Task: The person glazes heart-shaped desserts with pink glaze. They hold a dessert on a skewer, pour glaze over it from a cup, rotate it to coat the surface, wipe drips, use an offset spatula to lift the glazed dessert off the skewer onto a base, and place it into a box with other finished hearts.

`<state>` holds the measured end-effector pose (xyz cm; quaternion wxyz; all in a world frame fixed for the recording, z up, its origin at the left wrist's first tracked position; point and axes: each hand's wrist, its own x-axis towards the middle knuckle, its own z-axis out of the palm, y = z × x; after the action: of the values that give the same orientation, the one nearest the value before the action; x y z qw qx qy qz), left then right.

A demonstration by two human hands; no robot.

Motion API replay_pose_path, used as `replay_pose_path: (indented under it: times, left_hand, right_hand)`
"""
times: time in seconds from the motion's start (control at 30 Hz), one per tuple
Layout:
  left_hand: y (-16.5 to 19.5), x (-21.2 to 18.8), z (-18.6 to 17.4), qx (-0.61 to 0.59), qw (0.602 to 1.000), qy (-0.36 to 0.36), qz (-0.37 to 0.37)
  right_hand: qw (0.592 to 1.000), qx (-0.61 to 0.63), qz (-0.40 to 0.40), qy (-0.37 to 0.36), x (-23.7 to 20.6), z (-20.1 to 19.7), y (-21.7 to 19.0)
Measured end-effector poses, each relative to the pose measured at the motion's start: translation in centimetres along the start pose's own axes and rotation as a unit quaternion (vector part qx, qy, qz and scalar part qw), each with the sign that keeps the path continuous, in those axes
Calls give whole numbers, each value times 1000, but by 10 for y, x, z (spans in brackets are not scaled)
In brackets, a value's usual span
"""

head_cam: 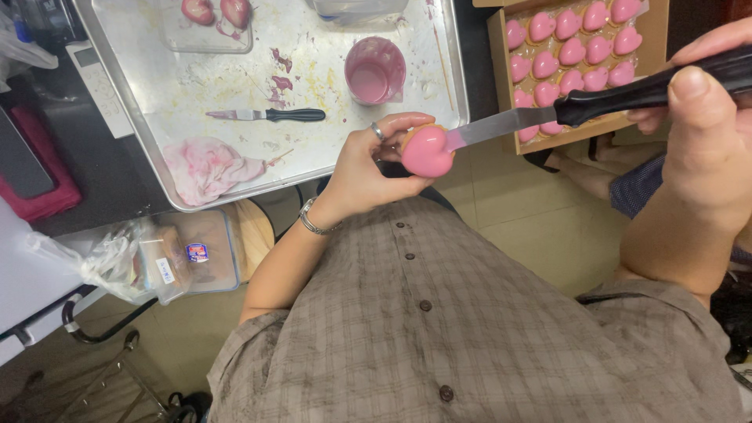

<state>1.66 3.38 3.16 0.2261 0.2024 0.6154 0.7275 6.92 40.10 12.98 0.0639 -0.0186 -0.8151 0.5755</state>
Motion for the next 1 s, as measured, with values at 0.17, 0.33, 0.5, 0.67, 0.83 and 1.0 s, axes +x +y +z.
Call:
replay_pose_path:
  times: [0.17, 0.33, 0.5, 0.67, 0.83, 1.0]
  left_hand:
    - [2, -1, 0, 10, 1000, -1, -3]
    - [4, -3, 0, 41, 999, 0, 6]
    - [5, -5, 0, 24, 999, -7, 21]
    - [6, -6, 0, 24, 999, -7, 25]
    - [8, -5, 0, 56, 997, -17, 46]
    - [12, -4, 1, 66, 996, -23, 46]
  right_hand:
    - [1000, 9, 2, -1, 3, -2, 1]
    - [1000, 1, 16, 2, -1, -8, 6]
    - [999, 43, 16, -11, -1, -18, 21]
    - [997, 68, 21, -20, 0, -28, 33]
    - [998, 50, 8, -28, -3, -35, 40]
    - [998, 47, 4, -32, -9, -41, 43]
